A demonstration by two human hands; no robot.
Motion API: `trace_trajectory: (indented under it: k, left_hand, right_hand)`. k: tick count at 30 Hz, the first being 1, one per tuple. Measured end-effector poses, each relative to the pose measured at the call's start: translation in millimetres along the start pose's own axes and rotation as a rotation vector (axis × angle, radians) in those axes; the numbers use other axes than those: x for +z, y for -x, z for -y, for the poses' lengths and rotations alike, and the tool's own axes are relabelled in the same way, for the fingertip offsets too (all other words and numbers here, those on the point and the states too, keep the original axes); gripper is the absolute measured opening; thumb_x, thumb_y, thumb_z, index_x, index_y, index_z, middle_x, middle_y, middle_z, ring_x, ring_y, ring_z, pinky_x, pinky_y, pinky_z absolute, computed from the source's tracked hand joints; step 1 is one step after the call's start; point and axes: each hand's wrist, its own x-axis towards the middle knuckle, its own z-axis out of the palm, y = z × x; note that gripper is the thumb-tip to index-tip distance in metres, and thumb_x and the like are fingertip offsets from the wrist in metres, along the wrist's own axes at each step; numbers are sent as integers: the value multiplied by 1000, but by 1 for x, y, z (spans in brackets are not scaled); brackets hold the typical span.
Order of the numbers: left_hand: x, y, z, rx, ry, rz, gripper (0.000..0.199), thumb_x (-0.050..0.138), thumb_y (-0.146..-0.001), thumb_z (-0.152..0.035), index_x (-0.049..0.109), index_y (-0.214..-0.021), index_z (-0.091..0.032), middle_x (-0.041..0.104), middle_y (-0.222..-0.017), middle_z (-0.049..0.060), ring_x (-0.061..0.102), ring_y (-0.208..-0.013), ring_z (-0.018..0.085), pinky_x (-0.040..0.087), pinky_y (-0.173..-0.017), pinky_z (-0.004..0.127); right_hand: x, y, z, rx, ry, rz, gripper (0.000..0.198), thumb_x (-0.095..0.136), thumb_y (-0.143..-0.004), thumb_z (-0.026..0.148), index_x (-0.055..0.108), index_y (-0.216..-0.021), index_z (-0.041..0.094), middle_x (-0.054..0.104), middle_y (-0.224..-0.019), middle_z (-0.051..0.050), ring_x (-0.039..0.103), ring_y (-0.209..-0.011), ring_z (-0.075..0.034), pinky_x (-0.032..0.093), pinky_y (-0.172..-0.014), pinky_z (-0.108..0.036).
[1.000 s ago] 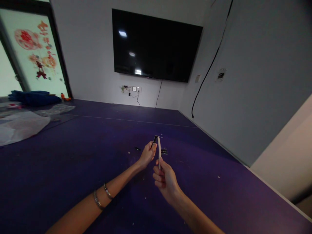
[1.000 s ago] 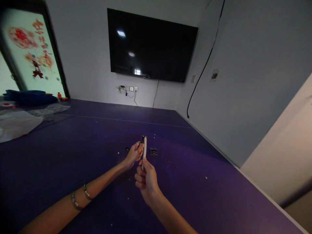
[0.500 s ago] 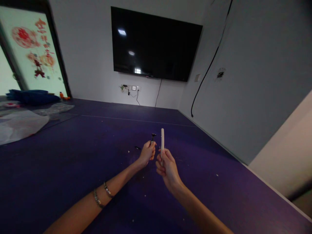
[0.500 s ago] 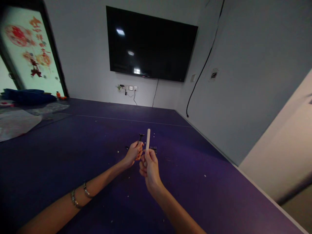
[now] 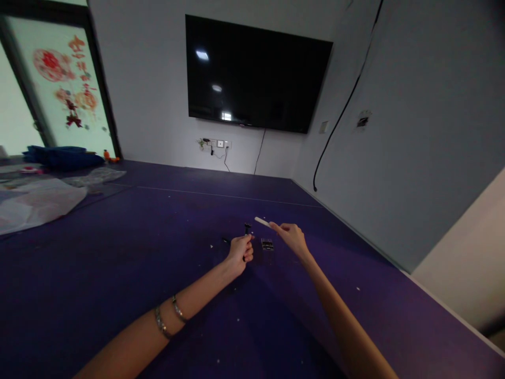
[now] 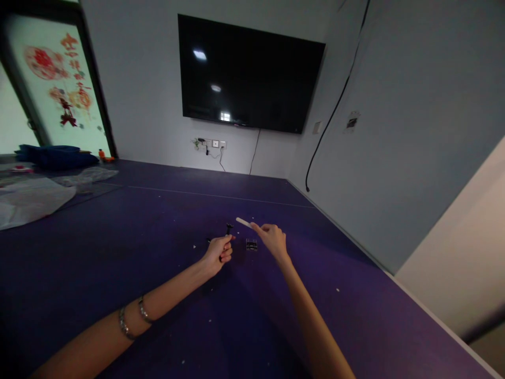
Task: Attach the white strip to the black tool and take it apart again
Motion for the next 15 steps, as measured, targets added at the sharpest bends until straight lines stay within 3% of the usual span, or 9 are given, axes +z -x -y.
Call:
trace_trajectory:
  k: [8, 15]
  left_hand:
    - [5, 8, 10, 18, -39, -23, 16, 51, -81, -28, 48, -73, -14, 29, -43, -11, 18, -28, 1, 9, -33, 18]
    - [1, 4, 3, 25, -4, -19, 16, 48, -83, -26, 48, -73, -14, 26, -42, -11, 17, -28, 1, 8, -34, 18]
  right_hand:
    - [23, 3, 8, -44, 61, 32, 58, 41, -69, 72, 61, -51, 20, 57, -50, -2, 53, -53, -16, 28, -53, -25]
    - [11, -2, -16, 21, 101, 55, 60, 43, -66, 74, 61, -50, 19, 55, -48, -2, 53, -51, -16, 28, -51, -25]
